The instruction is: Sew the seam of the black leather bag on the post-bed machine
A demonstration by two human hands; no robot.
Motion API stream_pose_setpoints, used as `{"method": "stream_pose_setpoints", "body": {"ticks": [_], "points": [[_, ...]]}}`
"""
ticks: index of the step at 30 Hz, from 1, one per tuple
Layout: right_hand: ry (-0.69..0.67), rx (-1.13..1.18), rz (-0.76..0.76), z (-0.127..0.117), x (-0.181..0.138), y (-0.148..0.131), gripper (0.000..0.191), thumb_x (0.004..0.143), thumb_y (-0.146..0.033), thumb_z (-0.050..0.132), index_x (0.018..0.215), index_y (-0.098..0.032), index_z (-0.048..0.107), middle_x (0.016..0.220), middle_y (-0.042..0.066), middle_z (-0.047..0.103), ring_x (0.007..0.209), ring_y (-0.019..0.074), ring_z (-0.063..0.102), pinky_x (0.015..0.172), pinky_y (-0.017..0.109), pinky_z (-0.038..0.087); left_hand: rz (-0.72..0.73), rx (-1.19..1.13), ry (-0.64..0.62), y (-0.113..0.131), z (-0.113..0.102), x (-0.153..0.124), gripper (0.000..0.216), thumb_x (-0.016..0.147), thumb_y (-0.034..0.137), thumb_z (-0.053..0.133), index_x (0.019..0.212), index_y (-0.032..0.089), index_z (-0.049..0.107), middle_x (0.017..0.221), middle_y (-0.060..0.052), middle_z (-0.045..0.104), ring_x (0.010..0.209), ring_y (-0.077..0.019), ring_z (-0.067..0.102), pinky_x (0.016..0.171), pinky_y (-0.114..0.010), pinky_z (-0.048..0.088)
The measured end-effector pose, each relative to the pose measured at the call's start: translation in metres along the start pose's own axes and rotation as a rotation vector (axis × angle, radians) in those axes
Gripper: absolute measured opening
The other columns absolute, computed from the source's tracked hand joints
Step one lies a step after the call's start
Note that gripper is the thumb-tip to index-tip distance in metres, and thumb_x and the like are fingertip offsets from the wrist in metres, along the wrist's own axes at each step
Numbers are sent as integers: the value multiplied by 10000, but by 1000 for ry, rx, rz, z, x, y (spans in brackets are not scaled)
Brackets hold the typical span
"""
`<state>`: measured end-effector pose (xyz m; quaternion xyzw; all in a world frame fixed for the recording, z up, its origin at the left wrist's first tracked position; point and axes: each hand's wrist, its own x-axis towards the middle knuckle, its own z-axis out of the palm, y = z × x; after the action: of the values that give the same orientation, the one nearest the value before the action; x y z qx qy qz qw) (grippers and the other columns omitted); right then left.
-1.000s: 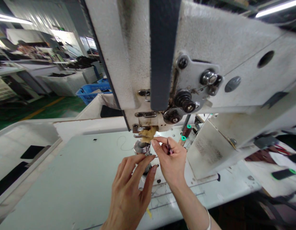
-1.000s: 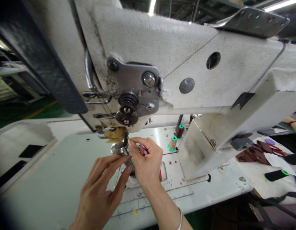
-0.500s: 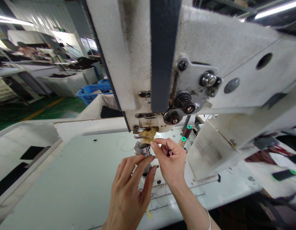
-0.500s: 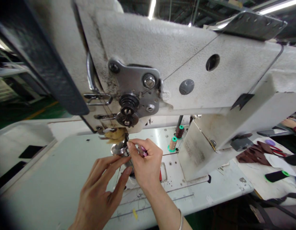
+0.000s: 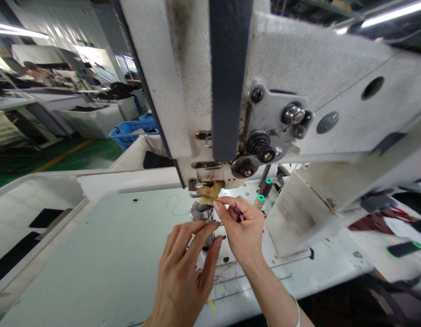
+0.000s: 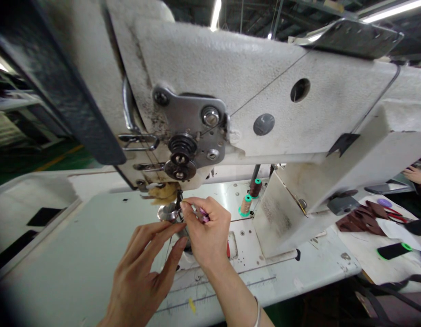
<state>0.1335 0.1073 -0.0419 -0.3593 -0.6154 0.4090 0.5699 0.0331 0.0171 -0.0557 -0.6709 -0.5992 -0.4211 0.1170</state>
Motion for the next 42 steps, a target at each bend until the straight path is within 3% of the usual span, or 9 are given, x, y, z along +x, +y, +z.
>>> {"method": "stream_pose_setpoints", "body": {"ticks": [14, 23, 28, 32, 37, 42], "points": [[-35, -4, -47, -1, 5, 1, 83, 831, -171, 711, 829, -227, 772, 645, -53, 572, 576, 81, 457, 539, 212, 349, 24, -4, 35, 1, -2, 3, 313, 873, 117, 637, 1170, 214, 619, 1084, -65, 653, 1005, -197, 595, 880, -353, 510], [-48, 24, -63, -2, 7, 3, 140, 821, -121, 718, 844, -244, 781, 659, -54, 577, 592, 88, 473, 568, 225, 375, 133, -87, 129, 5, -4, 5, 390, 786, -40, 664, 1130, 144, 665, 1087, -85, 700, 1093, -201, 629, 950, -365, 526], [-50, 14, -105, -3, 9, 6, 108, 829, -149, 728, 840, -241, 783, 650, -52, 563, 583, 88, 466, 559, 225, 377, 234, -71, 118, 6, -2, 3, 409, 778, -34, 675, 1155, 126, 660, 1113, -96, 705, 1172, -227, 621, 972, -372, 533], [-48, 4, -142, -4, 11, 8, 91, 831, -173, 732, 847, -241, 790, 632, -47, 554, 564, 94, 458, 535, 229, 366, 299, -43, 65, 4, -1, -4, 493, 772, -2, 689, 1239, 141, 622, 1253, -127, 649, 1224, -250, 590, 990, -393, 531], [-44, -13, -179, -5, 12, 9, 100, 819, -149, 734, 841, -226, 795, 622, -42, 552, 562, 97, 465, 519, 226, 361, 179, -39, 179, 7, -4, -6, 410, 809, 33, 664, 1189, 184, 636, 1207, -91, 640, 1119, -188, 606, 975, -341, 517], [-45, -18, -227, -7, 13, 9, 114, 830, -129, 731, 849, -221, 795, 629, -41, 552, 567, 93, 459, 523, 224, 352, -97, -168, 254, 0, -7, 15, 277, 868, 57, 610, 1105, 201, 620, 1076, -42, 633, 1004, -136, 618, 874, -275, 514]]}}
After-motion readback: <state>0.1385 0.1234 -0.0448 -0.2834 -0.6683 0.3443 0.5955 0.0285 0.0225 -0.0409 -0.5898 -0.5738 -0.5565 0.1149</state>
